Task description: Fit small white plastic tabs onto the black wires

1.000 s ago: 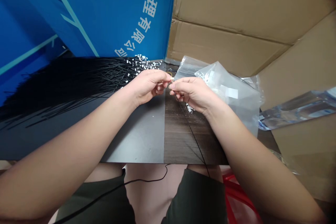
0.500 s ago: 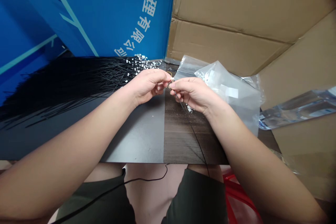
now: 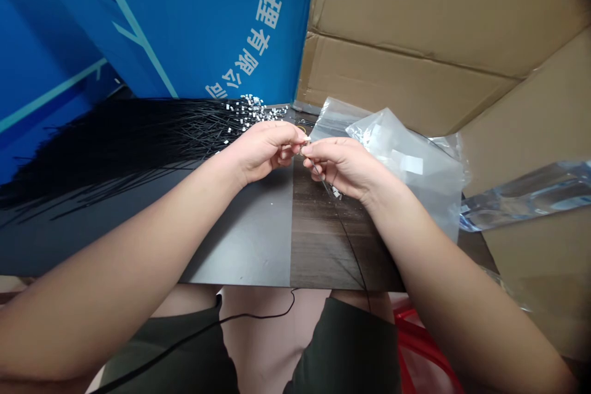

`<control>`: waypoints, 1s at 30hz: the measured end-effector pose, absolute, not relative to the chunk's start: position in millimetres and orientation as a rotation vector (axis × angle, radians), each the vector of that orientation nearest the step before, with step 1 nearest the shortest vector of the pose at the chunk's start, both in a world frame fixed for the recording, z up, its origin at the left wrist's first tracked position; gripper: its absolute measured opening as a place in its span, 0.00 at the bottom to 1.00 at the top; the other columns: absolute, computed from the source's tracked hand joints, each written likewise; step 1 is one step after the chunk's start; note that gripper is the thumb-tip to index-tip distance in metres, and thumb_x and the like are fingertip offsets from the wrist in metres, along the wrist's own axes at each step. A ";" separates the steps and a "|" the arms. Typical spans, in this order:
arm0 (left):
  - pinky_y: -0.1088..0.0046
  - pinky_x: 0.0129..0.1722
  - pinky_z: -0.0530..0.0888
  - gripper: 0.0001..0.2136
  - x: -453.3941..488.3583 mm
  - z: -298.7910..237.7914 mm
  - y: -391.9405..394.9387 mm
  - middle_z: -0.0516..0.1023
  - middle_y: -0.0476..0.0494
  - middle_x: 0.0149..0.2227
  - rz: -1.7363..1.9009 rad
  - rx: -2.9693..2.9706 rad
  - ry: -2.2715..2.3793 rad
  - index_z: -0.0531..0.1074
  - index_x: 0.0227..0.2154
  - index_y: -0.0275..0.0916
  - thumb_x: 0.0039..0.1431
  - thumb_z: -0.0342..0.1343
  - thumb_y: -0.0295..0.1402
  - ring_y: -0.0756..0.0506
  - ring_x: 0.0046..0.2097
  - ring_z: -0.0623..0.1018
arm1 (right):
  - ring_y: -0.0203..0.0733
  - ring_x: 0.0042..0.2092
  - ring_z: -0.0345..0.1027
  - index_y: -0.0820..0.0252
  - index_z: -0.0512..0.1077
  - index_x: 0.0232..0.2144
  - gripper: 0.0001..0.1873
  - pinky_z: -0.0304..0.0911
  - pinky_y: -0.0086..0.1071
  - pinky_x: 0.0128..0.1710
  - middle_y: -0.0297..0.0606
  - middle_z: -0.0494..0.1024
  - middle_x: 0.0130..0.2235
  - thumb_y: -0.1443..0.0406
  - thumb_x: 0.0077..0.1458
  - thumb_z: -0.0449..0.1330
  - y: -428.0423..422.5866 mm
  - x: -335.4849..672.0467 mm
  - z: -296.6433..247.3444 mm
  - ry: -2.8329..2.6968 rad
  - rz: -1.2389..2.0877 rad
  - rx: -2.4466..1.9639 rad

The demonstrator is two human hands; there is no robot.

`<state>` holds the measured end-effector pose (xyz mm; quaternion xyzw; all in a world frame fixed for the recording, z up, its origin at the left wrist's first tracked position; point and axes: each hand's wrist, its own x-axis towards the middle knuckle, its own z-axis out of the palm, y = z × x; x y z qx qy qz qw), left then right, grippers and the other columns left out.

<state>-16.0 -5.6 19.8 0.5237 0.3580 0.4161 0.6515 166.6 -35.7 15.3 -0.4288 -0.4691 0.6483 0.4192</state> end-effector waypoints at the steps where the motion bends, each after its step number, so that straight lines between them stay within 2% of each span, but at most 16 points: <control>1: 0.78 0.24 0.61 0.04 -15.9 19.9 -5.6 0.70 0.50 0.23 0.955 1.200 0.820 0.77 0.22 0.34 0.45 0.66 0.28 0.54 0.26 0.66 | 0.31 0.27 0.64 0.64 0.79 0.26 0.11 0.59 0.27 0.25 0.38 0.79 0.28 0.65 0.45 0.76 -35.9 166.5 15.6 -1.167 1.621 -1.083; 10: 0.77 0.24 0.61 0.04 -14.9 19.8 -6.1 0.69 0.50 0.22 1.000 1.244 0.844 0.77 0.22 0.35 0.46 0.66 0.28 0.54 0.25 0.66 | 0.32 0.27 0.64 0.62 0.78 0.26 0.08 0.59 0.29 0.25 0.37 0.79 0.28 0.66 0.46 0.74 -36.2 165.8 16.0 -1.136 1.611 -1.095; 22: 0.77 0.25 0.62 0.03 -8.5 13.0 -5.6 0.73 0.49 0.24 1.094 1.198 0.870 0.75 0.22 0.36 0.43 0.63 0.27 0.54 0.26 0.68 | 0.31 0.28 0.62 0.61 0.79 0.24 0.08 0.57 0.30 0.26 0.37 0.79 0.28 0.65 0.45 0.74 -35.1 163.6 14.0 -1.138 1.514 -1.092; 30: 0.77 0.24 0.61 0.07 -1.6 8.5 -8.5 0.72 0.50 0.23 1.145 1.127 0.847 0.73 0.20 0.36 0.47 0.65 0.29 0.55 0.24 0.66 | 0.31 0.27 0.62 0.60 0.80 0.24 0.06 0.54 0.30 0.26 0.36 0.79 0.27 0.65 0.46 0.72 -35.6 158.0 12.6 -1.184 1.343 -1.103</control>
